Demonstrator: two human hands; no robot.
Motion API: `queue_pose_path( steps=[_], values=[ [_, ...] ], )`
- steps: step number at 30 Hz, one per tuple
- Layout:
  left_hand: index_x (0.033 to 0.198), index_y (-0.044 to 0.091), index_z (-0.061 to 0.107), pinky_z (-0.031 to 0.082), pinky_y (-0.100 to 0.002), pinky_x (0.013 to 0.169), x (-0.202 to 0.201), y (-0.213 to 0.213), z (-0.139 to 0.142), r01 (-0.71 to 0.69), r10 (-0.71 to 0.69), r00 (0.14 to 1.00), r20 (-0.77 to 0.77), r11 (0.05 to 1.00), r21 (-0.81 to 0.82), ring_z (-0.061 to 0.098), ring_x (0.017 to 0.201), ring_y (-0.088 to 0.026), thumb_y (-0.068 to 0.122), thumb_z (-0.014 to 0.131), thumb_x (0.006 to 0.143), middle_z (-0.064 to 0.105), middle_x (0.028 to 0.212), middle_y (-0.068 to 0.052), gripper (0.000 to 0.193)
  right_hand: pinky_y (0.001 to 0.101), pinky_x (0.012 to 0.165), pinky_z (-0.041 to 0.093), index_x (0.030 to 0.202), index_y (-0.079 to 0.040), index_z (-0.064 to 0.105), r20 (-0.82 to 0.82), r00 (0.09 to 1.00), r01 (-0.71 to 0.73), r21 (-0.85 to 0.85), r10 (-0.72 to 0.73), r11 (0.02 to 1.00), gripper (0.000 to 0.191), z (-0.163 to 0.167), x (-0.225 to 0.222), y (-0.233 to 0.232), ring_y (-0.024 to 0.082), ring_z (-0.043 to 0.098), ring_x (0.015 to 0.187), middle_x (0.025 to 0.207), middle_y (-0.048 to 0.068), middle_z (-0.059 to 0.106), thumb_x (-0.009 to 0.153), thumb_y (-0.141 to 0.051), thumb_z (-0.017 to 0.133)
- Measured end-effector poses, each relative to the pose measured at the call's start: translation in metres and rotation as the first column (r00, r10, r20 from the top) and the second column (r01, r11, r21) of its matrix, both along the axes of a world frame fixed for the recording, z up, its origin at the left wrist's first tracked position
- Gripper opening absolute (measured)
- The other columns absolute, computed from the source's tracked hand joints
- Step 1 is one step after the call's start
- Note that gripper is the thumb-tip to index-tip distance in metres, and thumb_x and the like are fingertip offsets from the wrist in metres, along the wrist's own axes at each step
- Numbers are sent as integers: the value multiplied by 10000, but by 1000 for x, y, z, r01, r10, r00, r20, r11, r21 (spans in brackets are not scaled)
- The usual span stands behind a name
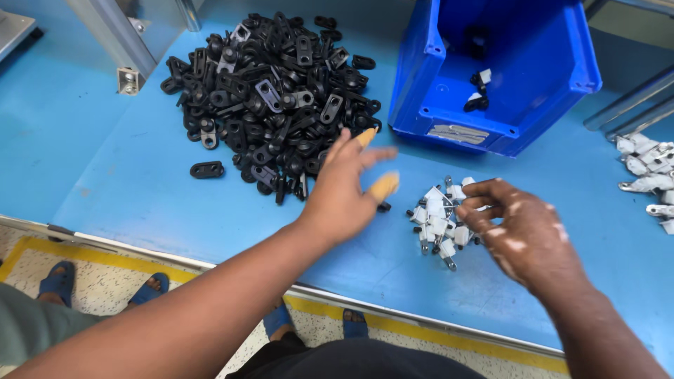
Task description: The person assembles small black and white plastic components by hand on a blue workbench. They pick up a black part, attach a white part, and place the assembled unit into a blue bin, repeating this process continuously.
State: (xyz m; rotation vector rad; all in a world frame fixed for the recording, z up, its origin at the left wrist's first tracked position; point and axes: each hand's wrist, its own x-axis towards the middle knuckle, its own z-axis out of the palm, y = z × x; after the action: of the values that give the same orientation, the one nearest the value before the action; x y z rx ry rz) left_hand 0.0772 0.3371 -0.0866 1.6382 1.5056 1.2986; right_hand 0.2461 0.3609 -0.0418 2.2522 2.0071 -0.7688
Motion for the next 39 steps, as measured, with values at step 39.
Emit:
queue_pose_path(
  steps=[39],
  values=[
    [1352,68,124,153,-347,1039,35,-53,108,446,-427,-11,904,807,387,171,1265,-200,664,54,743,154,1387,-77,856,155,470,326,1194,-98,400,-393,344,-317,806,853,499,311,66,13,22,42,384,556,733,-1,425,899,-197,393]
  ],
)
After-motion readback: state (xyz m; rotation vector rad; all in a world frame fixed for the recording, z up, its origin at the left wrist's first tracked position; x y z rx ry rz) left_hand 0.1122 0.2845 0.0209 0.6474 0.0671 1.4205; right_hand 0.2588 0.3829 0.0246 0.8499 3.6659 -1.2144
